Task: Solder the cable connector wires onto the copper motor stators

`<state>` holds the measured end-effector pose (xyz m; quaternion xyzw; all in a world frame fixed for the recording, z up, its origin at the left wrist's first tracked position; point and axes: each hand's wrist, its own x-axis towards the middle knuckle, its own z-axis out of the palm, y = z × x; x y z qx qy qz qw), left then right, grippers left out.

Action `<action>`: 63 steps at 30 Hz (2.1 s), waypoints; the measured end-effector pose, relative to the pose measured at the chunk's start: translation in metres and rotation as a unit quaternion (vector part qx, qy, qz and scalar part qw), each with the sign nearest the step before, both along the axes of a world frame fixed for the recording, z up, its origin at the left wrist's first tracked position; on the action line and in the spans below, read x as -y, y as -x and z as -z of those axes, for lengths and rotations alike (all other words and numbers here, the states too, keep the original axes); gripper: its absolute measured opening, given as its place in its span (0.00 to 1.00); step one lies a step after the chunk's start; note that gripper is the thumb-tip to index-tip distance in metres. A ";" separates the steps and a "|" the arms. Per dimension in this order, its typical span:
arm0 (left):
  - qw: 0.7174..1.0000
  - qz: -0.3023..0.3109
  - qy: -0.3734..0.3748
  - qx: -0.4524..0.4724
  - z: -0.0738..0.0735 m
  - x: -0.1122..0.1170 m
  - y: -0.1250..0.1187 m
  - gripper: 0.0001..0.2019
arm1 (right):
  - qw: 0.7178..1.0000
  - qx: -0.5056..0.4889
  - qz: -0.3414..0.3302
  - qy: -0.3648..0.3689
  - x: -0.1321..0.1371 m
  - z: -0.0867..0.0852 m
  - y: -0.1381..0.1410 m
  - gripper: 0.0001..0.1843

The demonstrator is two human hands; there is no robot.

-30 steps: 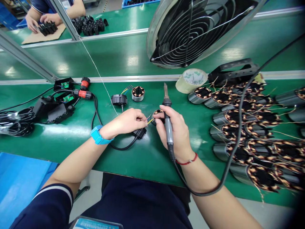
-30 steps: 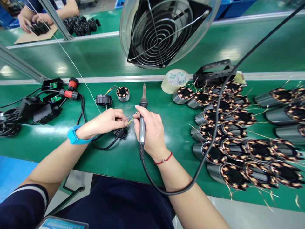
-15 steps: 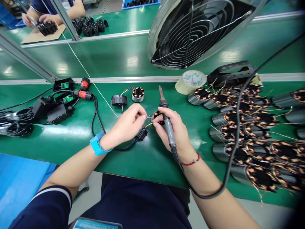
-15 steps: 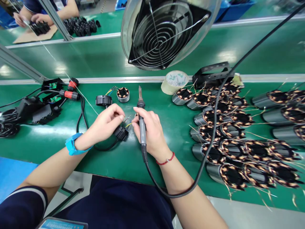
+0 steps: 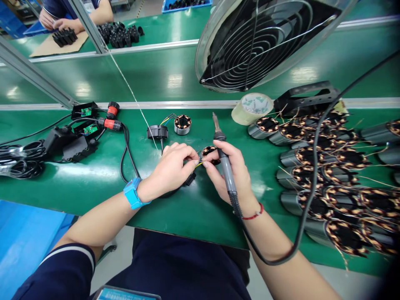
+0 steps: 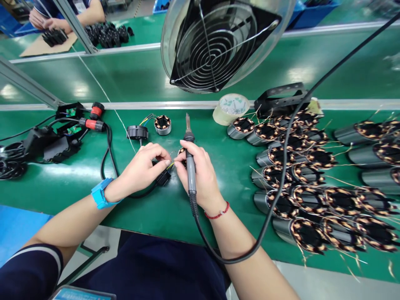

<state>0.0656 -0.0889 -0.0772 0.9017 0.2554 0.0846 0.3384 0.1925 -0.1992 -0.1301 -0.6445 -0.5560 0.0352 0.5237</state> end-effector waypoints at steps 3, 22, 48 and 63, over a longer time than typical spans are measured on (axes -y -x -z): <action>0.999 0.019 -0.019 -0.027 -0.002 0.004 0.001 0.05 | 0.999 -0.049 0.004 -0.023 -0.001 -0.002 0.005 0.25; 0.999 -0.010 0.028 -0.011 0.010 -0.012 -0.002 0.09 | 0.997 -0.002 0.007 0.077 -0.006 0.004 -0.008 0.25; 0.999 -0.040 0.031 -0.008 0.012 -0.009 -0.008 0.11 | 0.982 -0.072 0.122 -0.127 0.051 0.010 0.022 0.08; 0.999 -0.036 0.014 -0.001 0.015 -0.011 -0.007 0.11 | 0.982 -0.079 0.116 -0.126 0.051 0.014 0.023 0.10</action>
